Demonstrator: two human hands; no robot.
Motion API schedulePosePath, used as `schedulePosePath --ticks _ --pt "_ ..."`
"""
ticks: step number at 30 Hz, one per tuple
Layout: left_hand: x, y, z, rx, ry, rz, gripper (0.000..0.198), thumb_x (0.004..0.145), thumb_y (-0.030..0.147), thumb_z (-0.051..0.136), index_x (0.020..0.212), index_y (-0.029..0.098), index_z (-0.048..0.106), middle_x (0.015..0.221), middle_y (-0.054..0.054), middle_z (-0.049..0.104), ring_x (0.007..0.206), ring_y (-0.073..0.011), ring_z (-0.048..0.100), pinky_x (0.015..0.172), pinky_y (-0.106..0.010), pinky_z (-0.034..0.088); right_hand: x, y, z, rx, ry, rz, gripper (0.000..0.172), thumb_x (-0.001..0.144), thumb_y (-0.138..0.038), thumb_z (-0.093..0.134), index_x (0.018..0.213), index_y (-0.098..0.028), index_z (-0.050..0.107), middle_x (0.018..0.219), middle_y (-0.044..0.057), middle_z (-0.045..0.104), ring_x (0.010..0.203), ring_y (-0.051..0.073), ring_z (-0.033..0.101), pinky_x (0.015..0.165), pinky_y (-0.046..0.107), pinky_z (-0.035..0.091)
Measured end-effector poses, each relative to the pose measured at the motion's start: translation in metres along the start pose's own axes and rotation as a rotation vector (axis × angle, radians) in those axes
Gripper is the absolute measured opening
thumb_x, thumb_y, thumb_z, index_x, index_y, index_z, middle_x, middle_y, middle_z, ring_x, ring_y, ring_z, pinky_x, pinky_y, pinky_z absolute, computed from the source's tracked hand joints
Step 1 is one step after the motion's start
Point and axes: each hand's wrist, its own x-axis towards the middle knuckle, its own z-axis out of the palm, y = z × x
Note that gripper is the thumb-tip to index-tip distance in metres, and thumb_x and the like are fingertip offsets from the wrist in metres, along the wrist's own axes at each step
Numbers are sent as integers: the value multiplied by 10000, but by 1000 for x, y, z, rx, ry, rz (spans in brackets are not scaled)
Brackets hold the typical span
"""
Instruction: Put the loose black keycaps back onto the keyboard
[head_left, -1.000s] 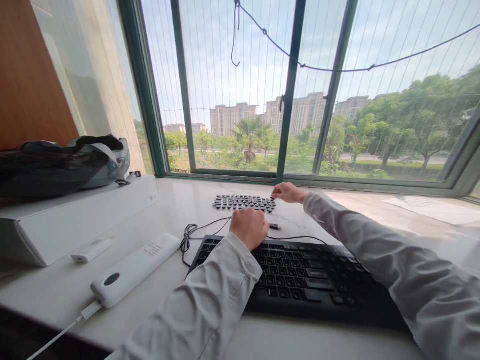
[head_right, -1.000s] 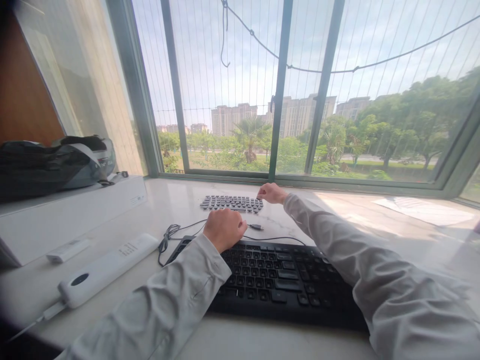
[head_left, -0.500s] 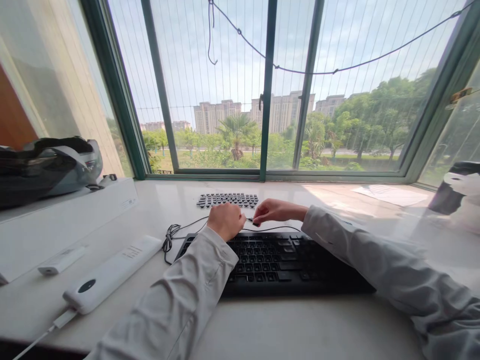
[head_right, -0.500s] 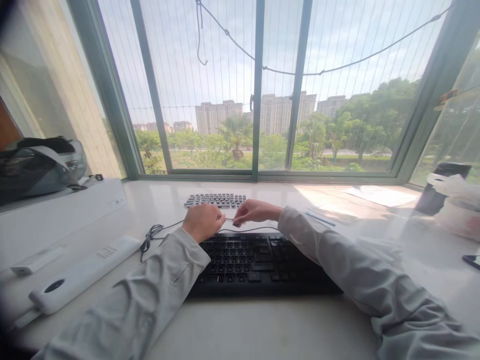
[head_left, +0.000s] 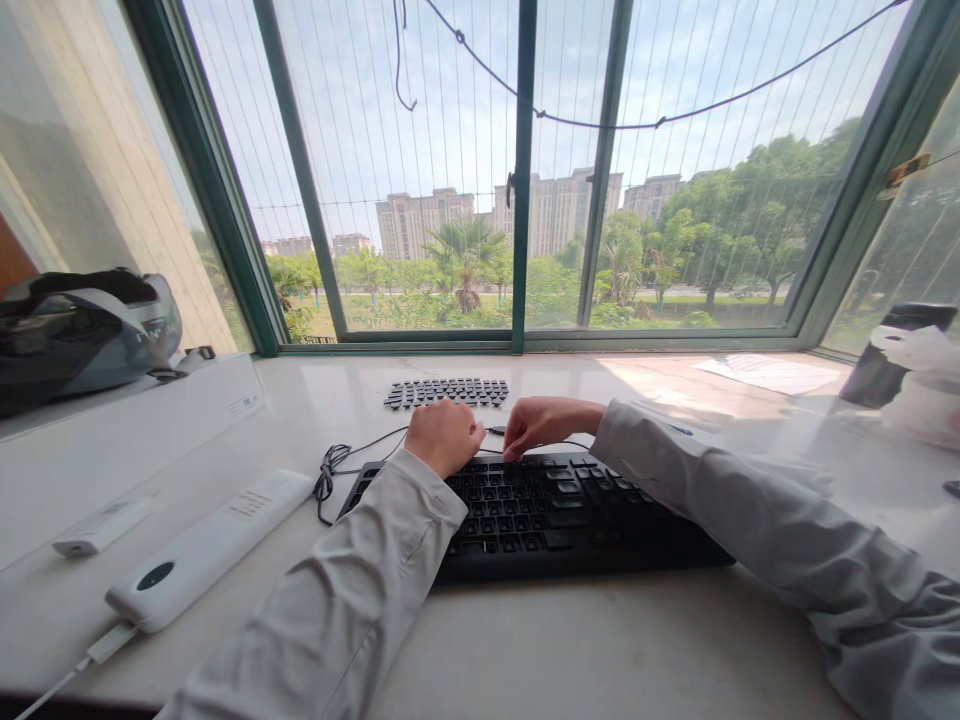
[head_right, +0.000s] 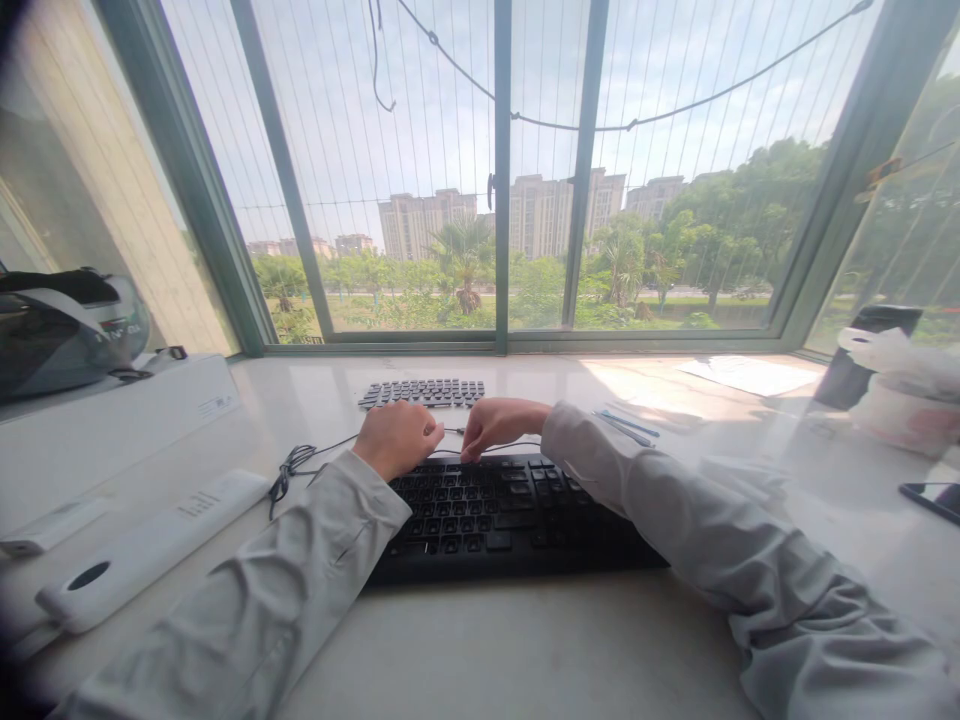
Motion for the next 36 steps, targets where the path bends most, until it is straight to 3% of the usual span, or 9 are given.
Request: schedulePosePath --ticks 12,36 --pt "0 1 0 -8 -12 0 450 828 461 378 861 177 726 840 -133 696 833 -283 643 744 -388 465 -1 -7 1 -97 20 25 433 690 -532 679 903 -163 759 761 37 708 664 125 547 562 213 351" --pt "0 1 -1 1 -14 -2 440 830 467 385 852 188 724 828 -124 695 818 -271 645 732 -372 465 3 3 2 -44 32 -34 433 673 -558 683 866 -178 763 761 38 711 678 143 560 575 227 359"
